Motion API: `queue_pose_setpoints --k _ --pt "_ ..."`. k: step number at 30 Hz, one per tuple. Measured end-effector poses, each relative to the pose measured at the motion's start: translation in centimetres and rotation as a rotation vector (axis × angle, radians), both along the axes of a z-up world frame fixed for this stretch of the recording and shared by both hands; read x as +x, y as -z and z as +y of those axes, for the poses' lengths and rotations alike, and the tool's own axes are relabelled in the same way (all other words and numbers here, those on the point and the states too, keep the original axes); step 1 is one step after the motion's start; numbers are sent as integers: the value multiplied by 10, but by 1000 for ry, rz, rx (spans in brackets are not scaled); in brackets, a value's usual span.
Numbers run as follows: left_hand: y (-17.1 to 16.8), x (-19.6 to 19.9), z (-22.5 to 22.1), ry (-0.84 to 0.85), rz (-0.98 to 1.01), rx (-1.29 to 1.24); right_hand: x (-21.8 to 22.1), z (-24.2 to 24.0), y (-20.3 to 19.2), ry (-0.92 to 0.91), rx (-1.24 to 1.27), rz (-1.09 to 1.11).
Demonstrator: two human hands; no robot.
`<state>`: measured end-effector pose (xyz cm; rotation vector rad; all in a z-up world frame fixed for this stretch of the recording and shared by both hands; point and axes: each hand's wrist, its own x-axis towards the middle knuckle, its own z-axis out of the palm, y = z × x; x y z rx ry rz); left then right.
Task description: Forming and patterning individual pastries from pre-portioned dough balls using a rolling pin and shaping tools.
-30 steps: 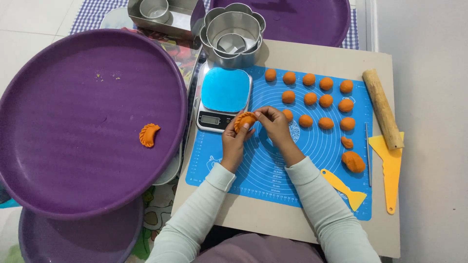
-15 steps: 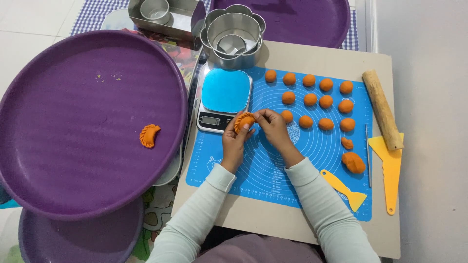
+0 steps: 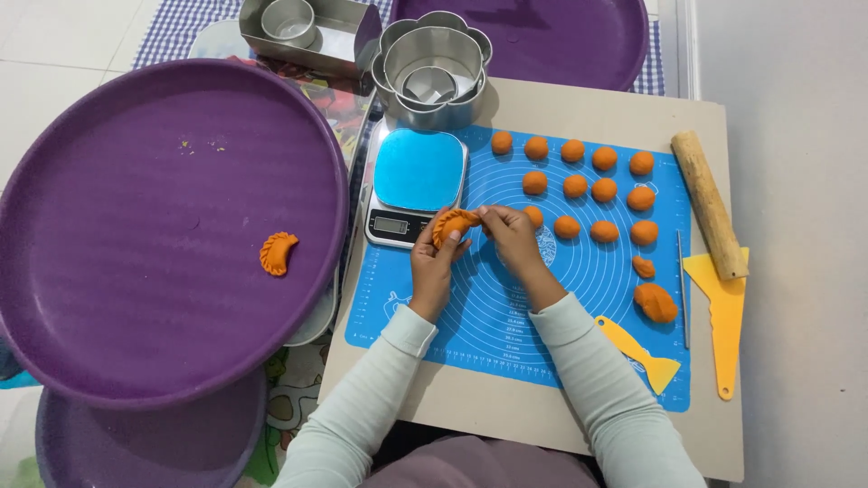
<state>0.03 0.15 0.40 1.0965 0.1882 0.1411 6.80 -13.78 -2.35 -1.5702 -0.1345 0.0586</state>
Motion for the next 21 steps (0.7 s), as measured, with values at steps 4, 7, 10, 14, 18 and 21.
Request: queue_pose_setpoints --k 4,7,10,14,18,21 --pt "4 1 1 -4 -25 -20 -1 -5 -16 -71 71 94" --pt "5 0 3 -6 -34 -30 -5 -4 -30 -131 76 133" --pt "3 1 2 0 -38 -34 -7 -1 -36 -134 85 154" --pt "9 2 0 -10 -59 -44 -6 2 -27 -104 139 125" --pt "16 4 -1 -15 -60 -54 -2 0 -9 -76 180 36" --pt "17 6 0 -17 -67 -57 -4 6 -4 -62 199 -11"
